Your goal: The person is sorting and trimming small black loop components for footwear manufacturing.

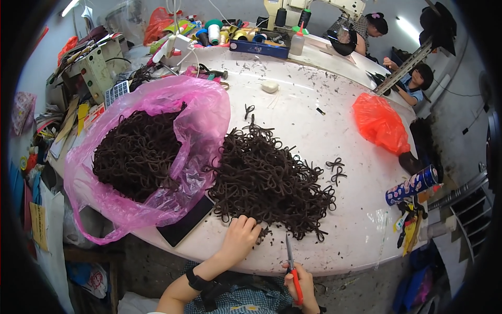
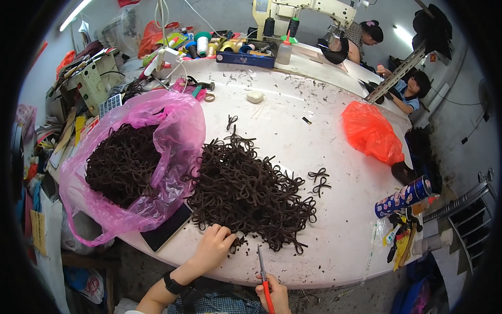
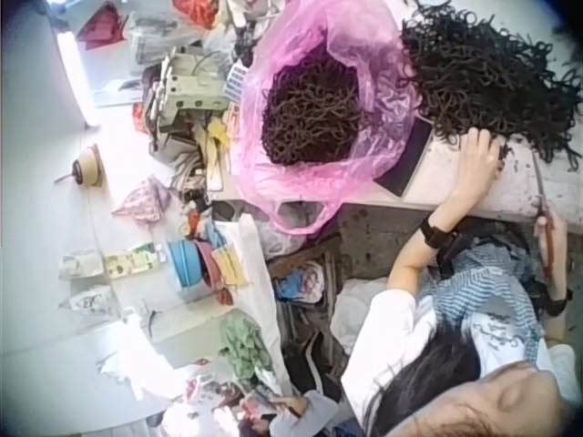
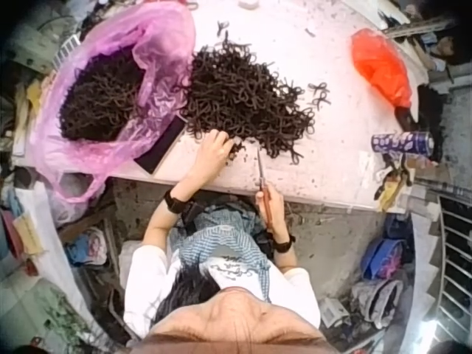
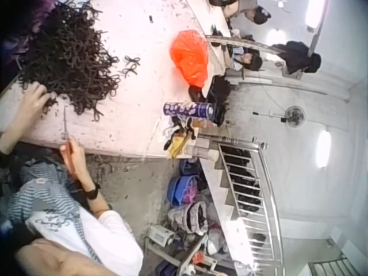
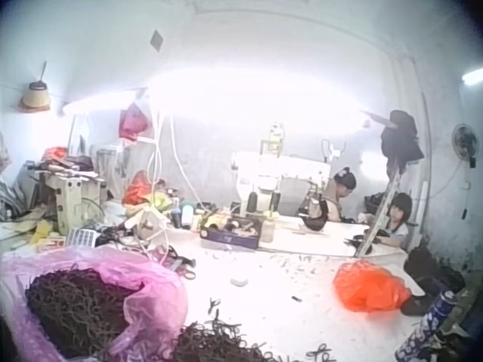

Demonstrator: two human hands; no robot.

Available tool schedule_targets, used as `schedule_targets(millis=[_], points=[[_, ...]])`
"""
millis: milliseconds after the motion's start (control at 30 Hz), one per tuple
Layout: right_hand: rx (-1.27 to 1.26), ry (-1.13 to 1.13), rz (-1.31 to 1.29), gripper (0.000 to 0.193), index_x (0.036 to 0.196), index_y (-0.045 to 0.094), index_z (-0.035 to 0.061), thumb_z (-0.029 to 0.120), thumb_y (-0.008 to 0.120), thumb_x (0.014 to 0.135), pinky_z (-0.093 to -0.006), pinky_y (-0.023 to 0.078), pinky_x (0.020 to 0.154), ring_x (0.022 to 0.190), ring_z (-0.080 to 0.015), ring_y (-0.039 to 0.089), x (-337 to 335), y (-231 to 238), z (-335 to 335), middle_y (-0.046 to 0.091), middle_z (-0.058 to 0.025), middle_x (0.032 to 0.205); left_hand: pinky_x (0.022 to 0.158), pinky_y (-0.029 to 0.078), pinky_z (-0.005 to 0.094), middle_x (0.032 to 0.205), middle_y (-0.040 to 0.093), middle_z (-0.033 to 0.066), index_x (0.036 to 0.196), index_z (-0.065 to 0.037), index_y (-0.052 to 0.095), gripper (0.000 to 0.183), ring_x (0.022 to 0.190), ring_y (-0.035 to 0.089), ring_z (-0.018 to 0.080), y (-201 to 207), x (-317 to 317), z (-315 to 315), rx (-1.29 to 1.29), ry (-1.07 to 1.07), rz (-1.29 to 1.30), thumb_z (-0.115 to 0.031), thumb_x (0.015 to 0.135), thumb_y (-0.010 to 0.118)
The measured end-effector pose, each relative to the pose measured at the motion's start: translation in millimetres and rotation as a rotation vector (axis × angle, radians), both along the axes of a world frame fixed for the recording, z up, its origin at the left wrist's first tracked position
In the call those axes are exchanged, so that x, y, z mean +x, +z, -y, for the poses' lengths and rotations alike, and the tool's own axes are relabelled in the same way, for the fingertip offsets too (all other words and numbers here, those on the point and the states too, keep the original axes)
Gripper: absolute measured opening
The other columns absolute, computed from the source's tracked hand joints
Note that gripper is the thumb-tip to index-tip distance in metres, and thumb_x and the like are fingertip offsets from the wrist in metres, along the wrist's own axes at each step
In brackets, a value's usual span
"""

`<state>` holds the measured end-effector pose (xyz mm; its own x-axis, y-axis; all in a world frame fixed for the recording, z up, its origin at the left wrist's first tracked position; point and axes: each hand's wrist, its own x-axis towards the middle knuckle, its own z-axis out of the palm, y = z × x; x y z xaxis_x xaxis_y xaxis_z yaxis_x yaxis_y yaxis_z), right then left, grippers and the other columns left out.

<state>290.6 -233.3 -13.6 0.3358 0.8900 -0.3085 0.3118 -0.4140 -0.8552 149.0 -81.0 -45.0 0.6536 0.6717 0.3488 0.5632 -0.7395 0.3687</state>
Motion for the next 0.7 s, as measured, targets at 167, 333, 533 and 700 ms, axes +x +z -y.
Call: schedule_targets(millis=[167,333,533,700], points=[[0.028,0.002,-0.015,0.051,0.093,0.054,0.0018,0.05,0.048,0.078,-0.0212,0.04,0.047,0.047,-0.0085,0.051,-1.4,0.3,0.2,0.049,-0.0009,0.049,0.07,0.038,0.0302,0.085,0.051,0.004,0.08,-0.006,0.059,0.022,0.083,0.045,0.0215,13.4,-6.2,-1.6,-0.037,-0.044,0.211,-0.004,0.059,0.058],[0.028,0.003,-0.014,0.05,0.093,0.054,0.0014,0.049,0.048,0.078,-0.021,0.039,0.047,0.048,-0.0083,0.05,-0.8,1.1,0.3,0.049,-0.0007,0.05,0.063,0.04,0.0224,0.08,0.059,0.0037,0.084,-0.003,0.058,0.01,0.069,0.05,0.0124,34.8,-14.3,11.2,-0.829,0.111,0.498,-0.006,0.074,0.057],[0.062,0.027,-0.068,0.052,0.095,0.051,0.0006,0.049,0.047,0.078,-0.0215,0.039,0.049,0.049,-0.0086,0.05,-4.2,-0.5,2.1,0.049,-0.0011,0.053,0.064,0.041,0.0197,0.088,0.059,0.0049,0.094,-0.002,0.052,0.015,0.068,0.05,0.0066,22.6,-21.2,16.9,-1.716,-0.051,0.98,-0.012,0.083,0.05],[0.083,0.149,-0.04,0.047,0.097,0.047,0.0003,0.044,0.045,0.081,-0.0223,0.04,0.051,0.052,-0.0103,0.05,-7.1,1.2,4.2,0.05,-0.0018,0.057,0.063,0.042,0.0199,0.093,0.058,0.0059,0.094,-0.002,0.052,0.015,0.07,0.05,0.007,25.3,-20.1,22.6,-1.898,-0.005,1.027,-0.013,0.084,0.048]])
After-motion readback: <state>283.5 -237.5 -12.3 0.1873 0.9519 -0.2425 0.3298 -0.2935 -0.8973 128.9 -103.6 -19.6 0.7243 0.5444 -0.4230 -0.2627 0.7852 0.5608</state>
